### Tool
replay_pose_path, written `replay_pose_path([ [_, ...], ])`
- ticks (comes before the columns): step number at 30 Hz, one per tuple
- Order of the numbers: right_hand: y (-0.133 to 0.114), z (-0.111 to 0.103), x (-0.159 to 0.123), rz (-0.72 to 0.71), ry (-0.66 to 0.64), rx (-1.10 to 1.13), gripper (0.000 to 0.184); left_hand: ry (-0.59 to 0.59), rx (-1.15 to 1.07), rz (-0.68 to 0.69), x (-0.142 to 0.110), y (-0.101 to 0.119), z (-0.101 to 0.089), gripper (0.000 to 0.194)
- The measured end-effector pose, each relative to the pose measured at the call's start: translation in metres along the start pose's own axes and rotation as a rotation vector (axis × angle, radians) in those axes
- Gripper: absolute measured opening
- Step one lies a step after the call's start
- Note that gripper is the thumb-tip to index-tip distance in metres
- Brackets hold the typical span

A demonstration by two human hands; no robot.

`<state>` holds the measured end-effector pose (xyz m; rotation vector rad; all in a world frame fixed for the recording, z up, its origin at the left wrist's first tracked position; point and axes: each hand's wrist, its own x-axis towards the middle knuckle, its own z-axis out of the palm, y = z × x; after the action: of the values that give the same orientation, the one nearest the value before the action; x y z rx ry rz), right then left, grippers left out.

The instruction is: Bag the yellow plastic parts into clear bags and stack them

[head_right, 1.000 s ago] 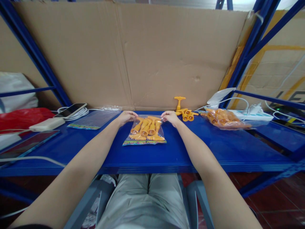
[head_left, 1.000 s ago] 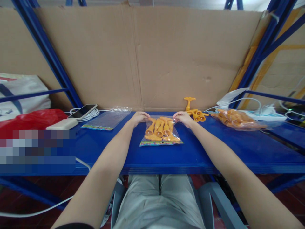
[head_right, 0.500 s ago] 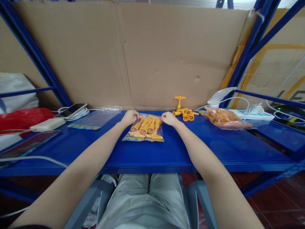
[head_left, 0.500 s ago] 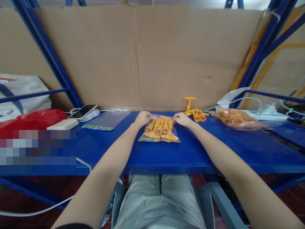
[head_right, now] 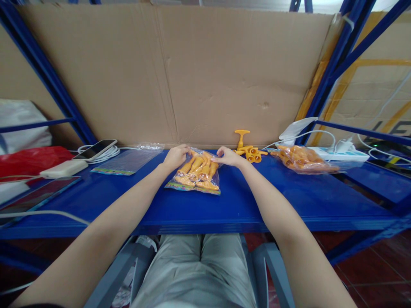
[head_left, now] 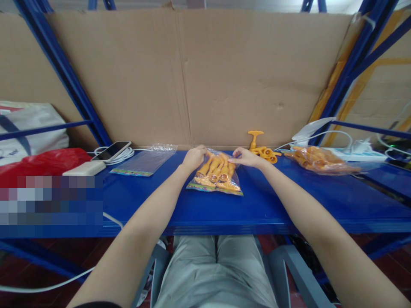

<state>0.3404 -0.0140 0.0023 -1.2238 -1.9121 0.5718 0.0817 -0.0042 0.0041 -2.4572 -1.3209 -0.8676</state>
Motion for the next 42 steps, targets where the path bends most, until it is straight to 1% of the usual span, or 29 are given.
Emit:
replay_pose_path([
  [3,-0.006,0.001,0.003,-0.045,0.029,0.121,0.033,0.019,0.001,0.051,0.0,0.008,0.0,0.033],
  [5,-0.012,0.001,0.004,-0.069,0.046,0.146,0.029,0.019,0.0,0.097,0.0,0.014,0.002,0.033],
  [7,-0.019,0.001,0.002,-0.07,0.031,0.158,0.026,0.013,0.002,0.147,0.0,0.02,0.004,0.034],
  [9,-0.024,0.0,-0.001,-0.032,-0.047,0.178,0.024,0.003,0.005,0.193,0.0,0.026,0.007,0.034],
  [10,-0.025,0.0,-0.004,0.003,-0.111,0.191,0.025,-0.002,0.007,0.212,0.0,0.028,0.008,0.034],
  [13,-0.028,-0.002,-0.014,0.154,-0.318,0.287,0.03,-0.012,0.019,0.24,0.0,0.032,0.011,0.033],
  [16,-0.029,-0.004,-0.022,0.319,-0.468,0.446,0.033,-0.02,0.032,0.243,-0.001,0.034,0.012,0.034],
  [18,-0.03,-0.004,-0.024,0.383,-0.538,0.508,0.032,-0.031,0.039,0.24,-0.001,0.034,0.011,0.035],
  [20,-0.03,-0.004,-0.024,0.409,-0.595,0.531,0.032,-0.042,0.037,0.232,-0.001,0.034,0.011,0.035],
  [23,-0.029,-0.001,-0.022,0.42,-0.591,0.546,0.032,-0.038,0.014,0.201,0.0,0.033,0.012,0.034],
  [26,-0.027,0.002,-0.019,0.434,-0.51,0.605,0.028,0.004,-0.024,0.129,0.0,0.025,0.012,0.034],
  [29,-0.024,0.001,-0.017,0.455,-0.405,0.699,0.022,0.033,-0.062,0.035,-0.002,0.01,0.011,0.033],
  [31,-0.023,-0.002,-0.017,0.446,-0.312,0.732,0.019,0.042,-0.086,-0.04,-0.005,-0.003,0.01,0.031],
  [35,-0.024,-0.017,-0.014,0.365,-0.088,0.734,0.018,0.097,-0.112,-0.168,-0.01,-0.026,0.01,0.029],
  [37,-0.025,-0.029,-0.01,0.319,0.076,0.739,0.022,0.125,-0.117,-0.195,-0.011,-0.032,0.011,0.028],
  [38,-0.025,-0.036,-0.007,0.294,0.18,0.745,0.025,0.135,-0.119,-0.201,-0.011,-0.034,0.011,0.028],
  [40,-0.023,-0.055,0.0,0.246,0.45,0.731,0.025,0.144,-0.123,-0.203,-0.011,-0.035,0.012,0.027],
  [42,-0.017,-0.079,0.006,0.18,0.733,0.678,0.021,0.144,-0.131,-0.19,-0.01,-0.035,0.014,0.027],
])
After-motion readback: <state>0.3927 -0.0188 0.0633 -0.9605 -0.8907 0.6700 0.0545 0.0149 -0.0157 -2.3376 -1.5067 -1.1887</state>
